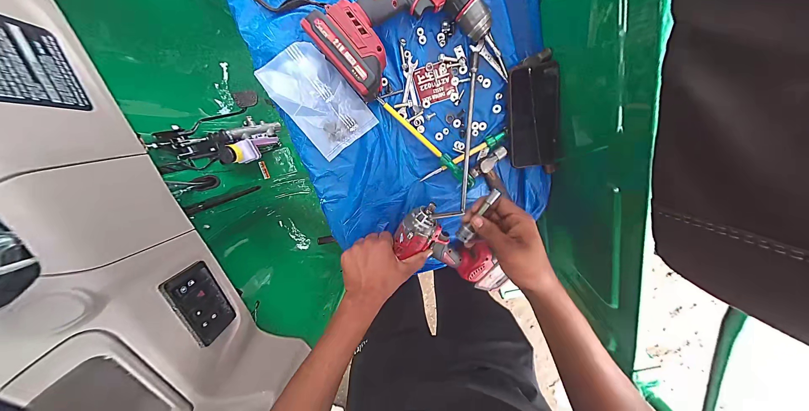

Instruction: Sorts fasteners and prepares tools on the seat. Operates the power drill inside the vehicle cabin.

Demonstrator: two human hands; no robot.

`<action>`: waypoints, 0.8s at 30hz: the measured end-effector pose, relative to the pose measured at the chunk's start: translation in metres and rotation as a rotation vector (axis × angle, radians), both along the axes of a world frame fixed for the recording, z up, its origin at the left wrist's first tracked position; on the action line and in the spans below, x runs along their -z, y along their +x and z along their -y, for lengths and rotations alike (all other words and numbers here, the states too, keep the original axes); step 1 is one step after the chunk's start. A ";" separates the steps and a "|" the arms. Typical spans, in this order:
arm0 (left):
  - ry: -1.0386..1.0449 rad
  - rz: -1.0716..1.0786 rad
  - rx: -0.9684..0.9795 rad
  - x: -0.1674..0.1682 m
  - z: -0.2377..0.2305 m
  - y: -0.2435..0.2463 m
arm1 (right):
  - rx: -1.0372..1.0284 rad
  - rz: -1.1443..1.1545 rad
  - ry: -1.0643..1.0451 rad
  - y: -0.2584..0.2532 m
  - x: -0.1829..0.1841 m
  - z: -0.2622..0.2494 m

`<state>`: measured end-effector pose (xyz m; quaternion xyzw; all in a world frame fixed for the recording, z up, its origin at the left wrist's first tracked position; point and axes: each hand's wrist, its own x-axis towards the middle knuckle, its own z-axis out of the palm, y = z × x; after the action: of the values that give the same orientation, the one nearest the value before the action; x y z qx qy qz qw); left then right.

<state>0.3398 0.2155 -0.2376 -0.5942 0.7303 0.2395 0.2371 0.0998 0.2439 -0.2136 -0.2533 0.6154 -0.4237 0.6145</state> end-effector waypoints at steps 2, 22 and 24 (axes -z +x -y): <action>-0.089 -0.034 0.001 0.005 -0.010 0.005 | -0.075 -0.054 -0.040 0.012 0.005 -0.017; -0.385 -0.272 -0.002 0.035 -0.042 0.031 | 0.360 0.075 -0.204 0.064 0.044 -0.001; -0.401 -0.288 0.002 0.037 -0.042 0.031 | 0.371 0.115 -0.146 0.061 0.041 0.003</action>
<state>0.3703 0.2572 -0.2742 -0.5882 0.7902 0.1718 0.0082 0.1609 0.2411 -0.2549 -0.1548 0.5829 -0.5870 0.5401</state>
